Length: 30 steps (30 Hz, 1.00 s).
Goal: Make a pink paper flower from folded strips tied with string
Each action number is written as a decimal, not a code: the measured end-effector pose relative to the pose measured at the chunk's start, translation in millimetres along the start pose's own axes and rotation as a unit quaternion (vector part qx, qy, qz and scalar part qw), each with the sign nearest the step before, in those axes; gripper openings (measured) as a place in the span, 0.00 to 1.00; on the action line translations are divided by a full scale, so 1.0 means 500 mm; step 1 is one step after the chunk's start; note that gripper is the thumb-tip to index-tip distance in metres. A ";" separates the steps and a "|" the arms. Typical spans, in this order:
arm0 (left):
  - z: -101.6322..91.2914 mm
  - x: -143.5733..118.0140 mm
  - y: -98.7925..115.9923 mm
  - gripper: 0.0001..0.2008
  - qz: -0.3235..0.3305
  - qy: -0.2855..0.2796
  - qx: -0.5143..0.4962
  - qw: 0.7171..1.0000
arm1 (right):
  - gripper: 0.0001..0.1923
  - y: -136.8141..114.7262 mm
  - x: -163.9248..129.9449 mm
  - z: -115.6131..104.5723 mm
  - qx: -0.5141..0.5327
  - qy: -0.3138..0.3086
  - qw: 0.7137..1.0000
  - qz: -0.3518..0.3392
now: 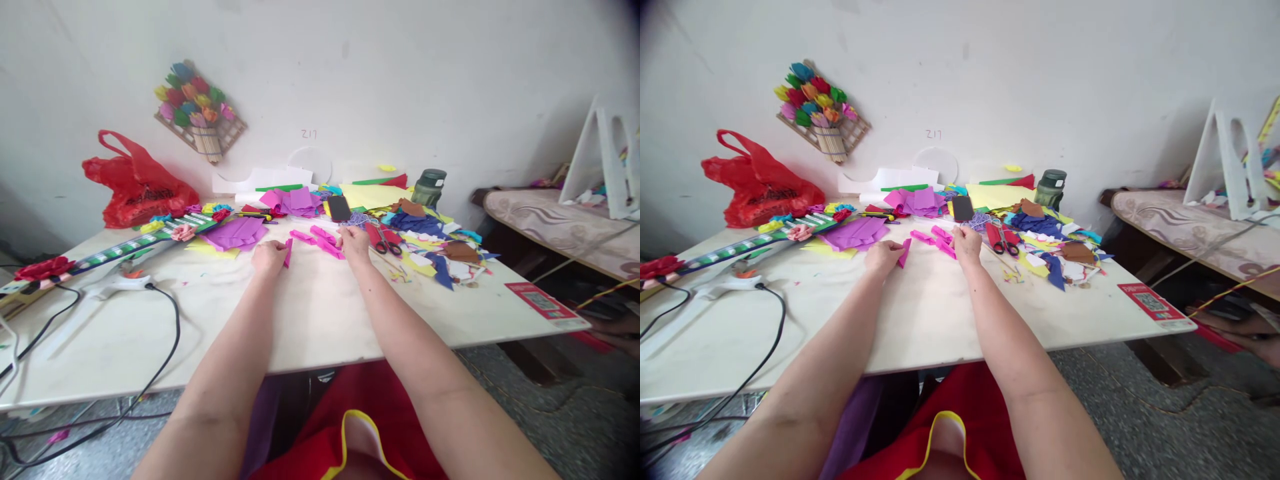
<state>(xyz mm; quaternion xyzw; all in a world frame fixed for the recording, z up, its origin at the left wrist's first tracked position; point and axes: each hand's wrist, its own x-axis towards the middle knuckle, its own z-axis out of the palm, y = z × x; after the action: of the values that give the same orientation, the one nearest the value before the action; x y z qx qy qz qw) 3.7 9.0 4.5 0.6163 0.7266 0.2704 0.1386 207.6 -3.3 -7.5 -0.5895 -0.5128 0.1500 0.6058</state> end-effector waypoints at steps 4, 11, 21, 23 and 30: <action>0.005 0.002 -0.003 0.13 0.010 0.015 0.029 0.999 | 0.14 -0.007 -0.006 0.000 0.002 0.000 1.000 0.016; 0.009 0.002 -0.011 0.16 0.057 0.038 0.024 0.997 | 0.15 -0.004 -0.004 0.002 -0.020 -0.004 1.000 0.009; 0.013 0.005 -0.009 0.12 0.056 0.017 0.075 0.995 | 0.13 -0.015 0.002 -0.017 -0.102 0.009 0.995 0.022; 0.013 0.005 -0.009 0.12 0.052 0.021 0.075 0.996 | 0.12 -0.018 0.003 -0.024 -0.148 0.014 0.989 0.029; 0.011 0.002 -0.007 0.13 0.067 0.038 0.051 0.996 | 0.09 -0.015 0.000 -0.026 -0.285 -0.028 0.958 0.002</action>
<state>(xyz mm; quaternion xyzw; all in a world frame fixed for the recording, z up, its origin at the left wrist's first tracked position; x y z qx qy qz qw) 3.5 11.1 -2.1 0.6591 0.7010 0.2656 0.0607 214.6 -12.7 2.0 -0.7342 -0.5498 0.0153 0.3980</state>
